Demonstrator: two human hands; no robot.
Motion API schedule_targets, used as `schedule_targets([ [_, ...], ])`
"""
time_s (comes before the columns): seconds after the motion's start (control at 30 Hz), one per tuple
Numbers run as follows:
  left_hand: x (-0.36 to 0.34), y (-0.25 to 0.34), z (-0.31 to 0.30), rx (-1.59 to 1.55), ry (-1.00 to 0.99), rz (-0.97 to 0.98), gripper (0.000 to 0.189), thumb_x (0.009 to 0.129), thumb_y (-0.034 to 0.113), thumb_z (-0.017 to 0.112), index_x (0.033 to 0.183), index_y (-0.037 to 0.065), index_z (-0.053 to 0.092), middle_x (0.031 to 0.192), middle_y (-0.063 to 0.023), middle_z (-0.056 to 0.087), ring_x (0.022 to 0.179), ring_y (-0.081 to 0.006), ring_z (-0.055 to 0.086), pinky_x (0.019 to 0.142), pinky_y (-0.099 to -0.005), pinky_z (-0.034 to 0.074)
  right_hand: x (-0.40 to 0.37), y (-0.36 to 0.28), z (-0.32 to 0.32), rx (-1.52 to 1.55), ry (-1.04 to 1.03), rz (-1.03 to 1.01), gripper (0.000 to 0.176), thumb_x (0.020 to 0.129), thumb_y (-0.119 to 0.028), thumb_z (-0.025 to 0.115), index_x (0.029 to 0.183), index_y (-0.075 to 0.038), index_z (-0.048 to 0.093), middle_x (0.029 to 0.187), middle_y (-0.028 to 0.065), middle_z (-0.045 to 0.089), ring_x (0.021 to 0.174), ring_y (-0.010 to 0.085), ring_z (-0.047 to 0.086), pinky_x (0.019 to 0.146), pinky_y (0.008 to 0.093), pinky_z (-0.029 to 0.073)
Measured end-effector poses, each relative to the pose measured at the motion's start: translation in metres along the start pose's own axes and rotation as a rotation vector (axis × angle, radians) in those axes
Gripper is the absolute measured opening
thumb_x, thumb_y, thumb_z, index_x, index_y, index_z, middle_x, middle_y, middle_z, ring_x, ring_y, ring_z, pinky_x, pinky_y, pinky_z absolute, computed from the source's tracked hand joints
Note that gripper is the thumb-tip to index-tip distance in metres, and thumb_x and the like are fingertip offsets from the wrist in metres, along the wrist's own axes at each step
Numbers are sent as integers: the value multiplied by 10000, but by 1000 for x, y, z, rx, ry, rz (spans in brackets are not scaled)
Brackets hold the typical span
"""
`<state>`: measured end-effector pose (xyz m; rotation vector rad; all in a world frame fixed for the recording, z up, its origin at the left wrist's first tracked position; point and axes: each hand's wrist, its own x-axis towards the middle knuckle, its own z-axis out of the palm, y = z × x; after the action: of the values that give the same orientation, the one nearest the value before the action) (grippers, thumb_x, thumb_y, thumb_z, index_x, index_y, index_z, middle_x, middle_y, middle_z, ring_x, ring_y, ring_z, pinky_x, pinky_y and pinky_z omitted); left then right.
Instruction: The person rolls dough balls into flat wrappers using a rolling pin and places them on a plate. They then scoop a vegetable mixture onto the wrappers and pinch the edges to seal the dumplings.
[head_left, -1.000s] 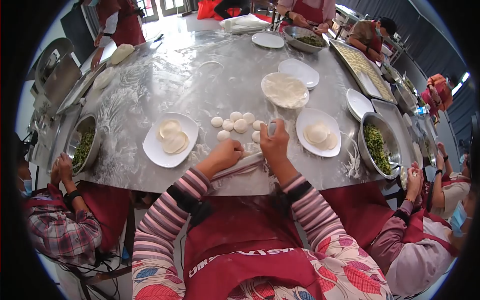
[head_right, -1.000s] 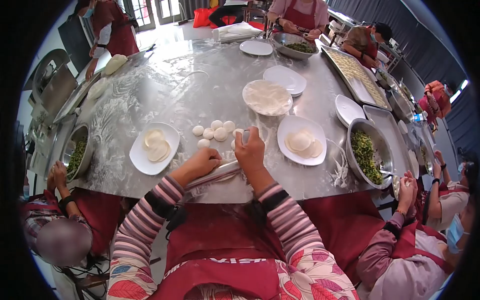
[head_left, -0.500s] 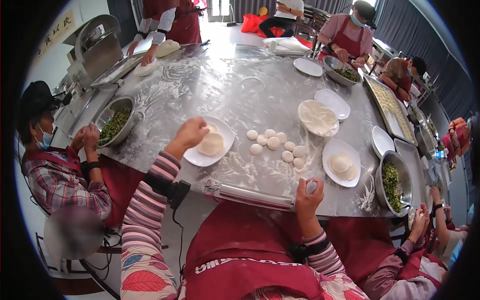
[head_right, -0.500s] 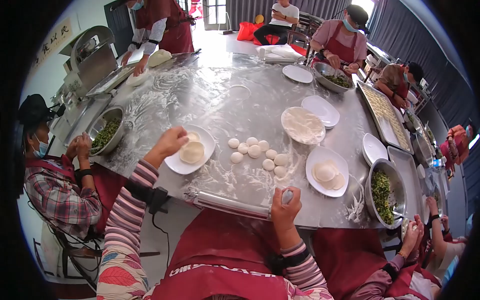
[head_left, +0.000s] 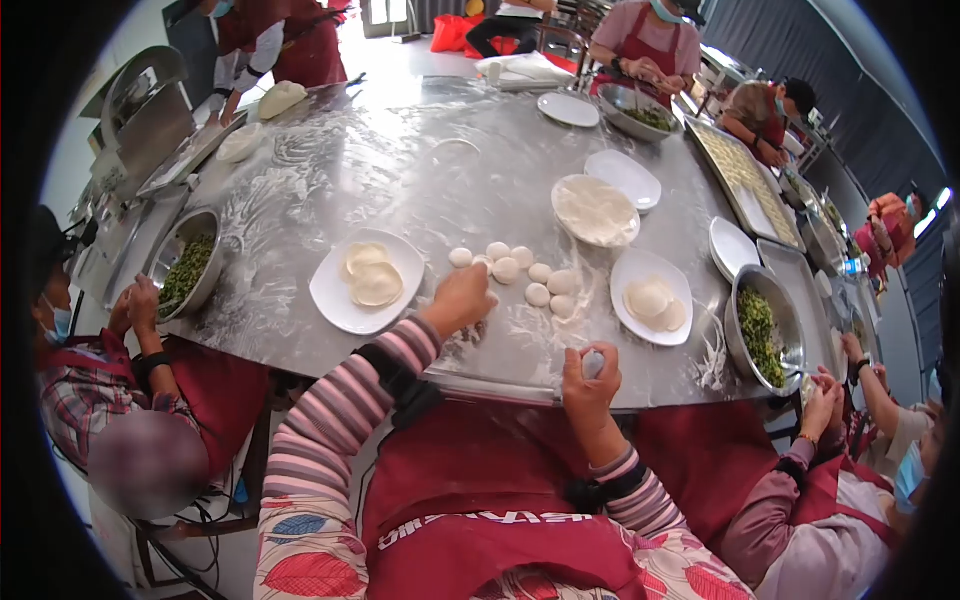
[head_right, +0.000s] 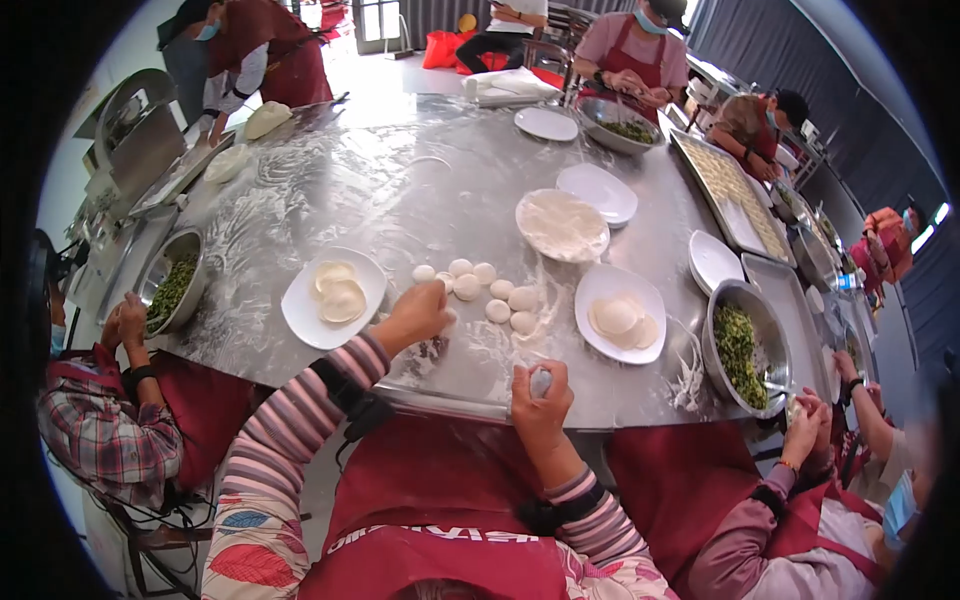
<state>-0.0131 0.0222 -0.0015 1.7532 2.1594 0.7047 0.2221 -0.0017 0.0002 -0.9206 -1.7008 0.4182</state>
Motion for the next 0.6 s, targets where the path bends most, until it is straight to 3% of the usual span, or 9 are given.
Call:
schedule_targets([
  [0.03, -6, 5, 1, -2, -14, 6, 222, 702, 187, 673, 769, 2, 570, 723, -144, 605, 720, -287, 602, 640, -378, 469, 4, 2, 1, 9, -21, -23, 241, 734, -40, 672, 872, -40, 475, 653, 117, 546, 537, 286, 569, 489, 341, 434],
  [0.1, -21, 12, 2, -294, -272, -43, 259, 651, 209, 696, 804, 15, 617, 767, -162, 628, 733, -297, 614, 667, -371, 481, 18, 2, 8, 16, -26, -73, 246, 724, -36, 673, 872, -45, 478, 640, 122, 550, 537, 303, 574, 480, 356, 436],
  [0.2, -26, 12, 18, -471, -256, -38, 259, 633, 199, 696, 803, 16, 627, 737, -147, 624, 693, -283, 603, 642, -353, 474, 47, 6, 33, 31, 30, -140, 242, 724, -41, 675, 867, -48, 480, 627, 136, 546, 544, 334, 572, 477, 381, 433],
  [0.33, -21, 23, 13, -325, -290, 136, 161, 699, 98, 650, 811, -12, 613, 682, -114, 617, 628, -199, 602, 595, -322, 470, 60, 22, 58, 26, 4, -57, 234, 726, -40, 675, 854, -47, 480, 624, 146, 551, 548, 334, 578, 473, 389, 431],
  [0.4, -27, 19, 8, -284, -319, 155, 137, 712, 95, 625, 803, -6, 614, 685, -118, 617, 660, -214, 618, 609, -344, 474, 44, 20, 42, 16, 0, -65, 221, 736, -53, 668, 852, -47, 480, 635, 159, 560, 547, 343, 574, 478, 388, 435],
  [0.47, -33, 14, 4, -342, -317, 15, 114, 723, 84, 602, 791, -7, 609, 676, -120, 612, 669, -212, 624, 613, -338, 475, 26, 16, 26, 70, 8, -3, 208, 749, -69, 655, 857, -45, 479, 637, 173, 555, 540, 362, 562, 482, 391, 436],
  [0.5, -36, 20, -1, -500, -441, -201, 103, 727, 81, 590, 782, -4, 608, 672, -122, 609, 643, -211, 612, 612, -332, 469, 20, 18, 24, 114, 14, 21, 203, 753, -73, 645, 862, -41, 477, 634, 181, 543, 542, 375, 552, 485, 401, 435],
  [0.53, -39, 20, 3, -500, -457, -207, 103, 727, 81, 590, 782, -4, 608, 672, -122, 609, 643, -211, 612, 612, -332, 469, 22, 19, 27, 108, 12, 37, 203, 753, -73, 645, 862, -41, 477, 634, 181, 543, 542, 375, 552, 485, 401, 435],
  [0.6, -38, 23, 7, -287, -298, 119, 110, 725, 74, 587, 793, -11, 603, 668, -125, 605, 607, -207, 604, 591, -330, 464, 42, 21, 44, -33, 32, -49, 212, 746, -64, 647, 870, -38, 478, 641, 184, 544, 555, 378, 554, 484, 409, 434],
])
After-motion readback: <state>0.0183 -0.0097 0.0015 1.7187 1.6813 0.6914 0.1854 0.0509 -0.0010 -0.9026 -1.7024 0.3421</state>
